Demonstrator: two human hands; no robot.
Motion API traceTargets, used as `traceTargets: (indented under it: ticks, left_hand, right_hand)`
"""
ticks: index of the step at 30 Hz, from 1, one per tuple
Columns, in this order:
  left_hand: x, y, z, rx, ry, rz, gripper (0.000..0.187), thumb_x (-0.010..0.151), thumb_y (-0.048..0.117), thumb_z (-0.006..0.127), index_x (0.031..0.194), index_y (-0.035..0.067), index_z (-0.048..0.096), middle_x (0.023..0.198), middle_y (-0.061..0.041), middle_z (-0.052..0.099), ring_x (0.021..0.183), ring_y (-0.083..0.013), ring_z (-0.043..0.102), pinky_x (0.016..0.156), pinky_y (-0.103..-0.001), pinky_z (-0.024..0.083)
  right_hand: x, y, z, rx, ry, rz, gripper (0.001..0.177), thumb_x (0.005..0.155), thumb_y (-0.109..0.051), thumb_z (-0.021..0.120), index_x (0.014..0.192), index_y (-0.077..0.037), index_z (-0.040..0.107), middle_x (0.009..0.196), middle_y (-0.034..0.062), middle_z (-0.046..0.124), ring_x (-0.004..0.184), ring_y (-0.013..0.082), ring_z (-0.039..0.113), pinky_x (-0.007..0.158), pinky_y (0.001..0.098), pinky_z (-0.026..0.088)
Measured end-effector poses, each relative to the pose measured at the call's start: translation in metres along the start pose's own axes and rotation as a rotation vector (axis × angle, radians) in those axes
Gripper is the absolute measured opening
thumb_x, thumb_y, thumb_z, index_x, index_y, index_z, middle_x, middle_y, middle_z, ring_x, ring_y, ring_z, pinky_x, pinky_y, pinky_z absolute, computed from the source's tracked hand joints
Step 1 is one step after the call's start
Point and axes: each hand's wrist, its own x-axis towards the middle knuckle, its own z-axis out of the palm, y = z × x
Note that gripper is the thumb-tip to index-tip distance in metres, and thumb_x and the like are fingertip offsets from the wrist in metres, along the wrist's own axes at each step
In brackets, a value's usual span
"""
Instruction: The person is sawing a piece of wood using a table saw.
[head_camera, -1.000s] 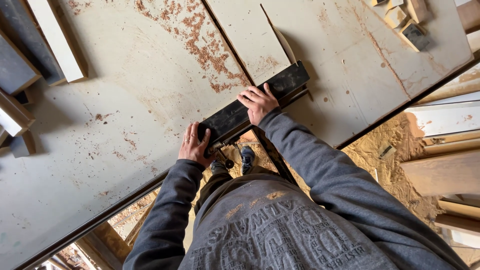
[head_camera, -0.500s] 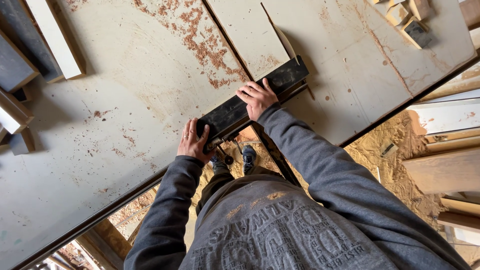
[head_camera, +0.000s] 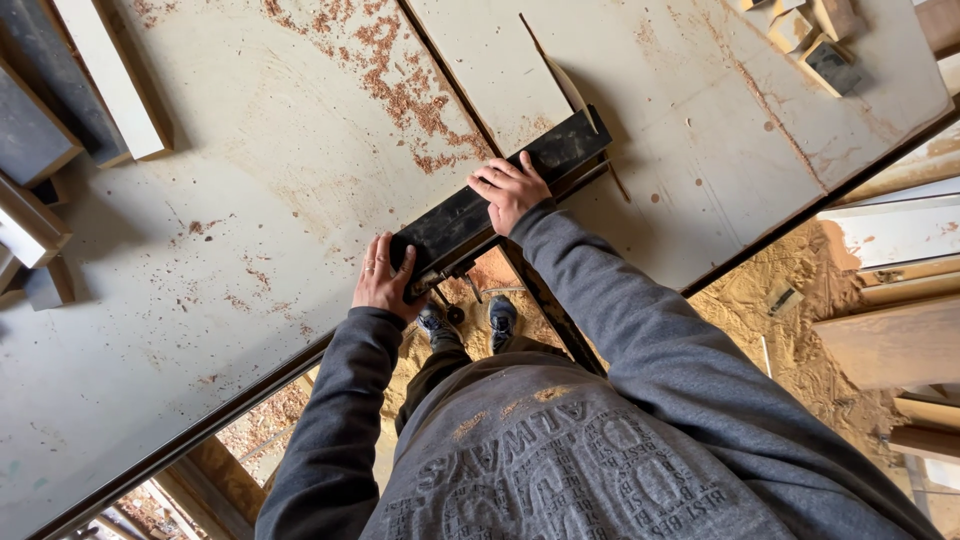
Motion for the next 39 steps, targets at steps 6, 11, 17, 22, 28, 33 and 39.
traceTargets:
  ticks: [6,11,17,22,28,33,39]
  left_hand:
    - [0.000,0.004,-0.006,0.038,-0.054,-0.033,0.088,0.073,0.050,0.080,0.150,0.023,0.049,0.164,-0.023,0.015,0.152,-0.0413,0.018,0.121,-0.050,0.029]
    - [-0.001,0.009,-0.011,0.041,-0.072,-0.053,0.090,0.073,0.049,0.081,0.152,0.023,0.047,0.164,-0.022,0.015,0.153,-0.0405,0.017,0.122,-0.049,0.028]
    - [-0.002,0.007,-0.009,0.008,-0.062,-0.057,0.090,0.073,0.048,0.082,0.152,0.023,0.047,0.164,-0.022,0.015,0.152,-0.0407,0.017,0.122,-0.049,0.028]
    - [0.000,0.006,-0.009,0.006,-0.073,-0.062,0.090,0.072,0.047,0.082,0.152,0.023,0.047,0.164,-0.020,0.015,0.152,-0.0401,0.017,0.121,-0.049,0.029]
    - [-0.001,0.005,-0.004,0.037,-0.093,-0.065,0.090,0.072,0.045,0.080,0.153,0.025,0.046,0.165,-0.020,0.013,0.152,-0.0398,0.017,0.121,-0.049,0.030]
    - [-0.001,0.008,-0.008,0.070,-0.110,-0.068,0.090,0.075,0.048,0.079,0.154,0.024,0.043,0.165,-0.022,0.010,0.152,-0.0411,0.015,0.120,-0.051,0.029]
    - [-0.001,0.007,-0.006,0.040,-0.126,-0.077,0.090,0.075,0.047,0.079,0.154,0.025,0.043,0.165,-0.022,0.011,0.153,-0.0414,0.015,0.121,-0.052,0.029]
  right_hand:
    - [-0.001,0.002,0.005,-0.006,0.003,-0.004,0.046,0.083,-0.002,0.059,0.124,-0.016,0.074,0.129,0.0042,0.070,0.127,0.0263,0.060,0.111,0.0726,0.034]
    - [-0.002,0.007,0.014,-0.010,0.024,-0.009,0.044,0.085,-0.001,0.059,0.122,-0.017,0.074,0.128,0.0030,0.071,0.126,0.0264,0.061,0.111,0.0729,0.034]
    - [-0.001,0.004,0.010,-0.003,0.031,-0.013,0.042,0.085,-0.001,0.060,0.122,-0.016,0.074,0.127,0.0032,0.072,0.126,0.0260,0.061,0.111,0.0734,0.034]
    - [-0.001,0.000,0.004,0.000,0.023,-0.015,0.043,0.084,0.000,0.059,0.122,-0.015,0.074,0.126,0.0030,0.072,0.126,0.0255,0.061,0.111,0.0735,0.034]
    - [-0.001,0.003,0.008,0.001,0.037,-0.006,0.041,0.087,-0.001,0.059,0.122,-0.016,0.074,0.127,0.0030,0.071,0.127,0.0260,0.060,0.112,0.0723,0.033]
    - [-0.002,0.007,0.018,-0.013,0.041,0.013,0.037,0.089,-0.002,0.058,0.119,-0.018,0.075,0.127,0.0023,0.071,0.127,0.0247,0.061,0.114,0.0712,0.032]
    - [-0.001,0.006,0.018,-0.026,0.028,0.014,0.037,0.090,-0.002,0.058,0.120,-0.017,0.074,0.127,0.0034,0.071,0.126,0.0244,0.061,0.113,0.0716,0.032]
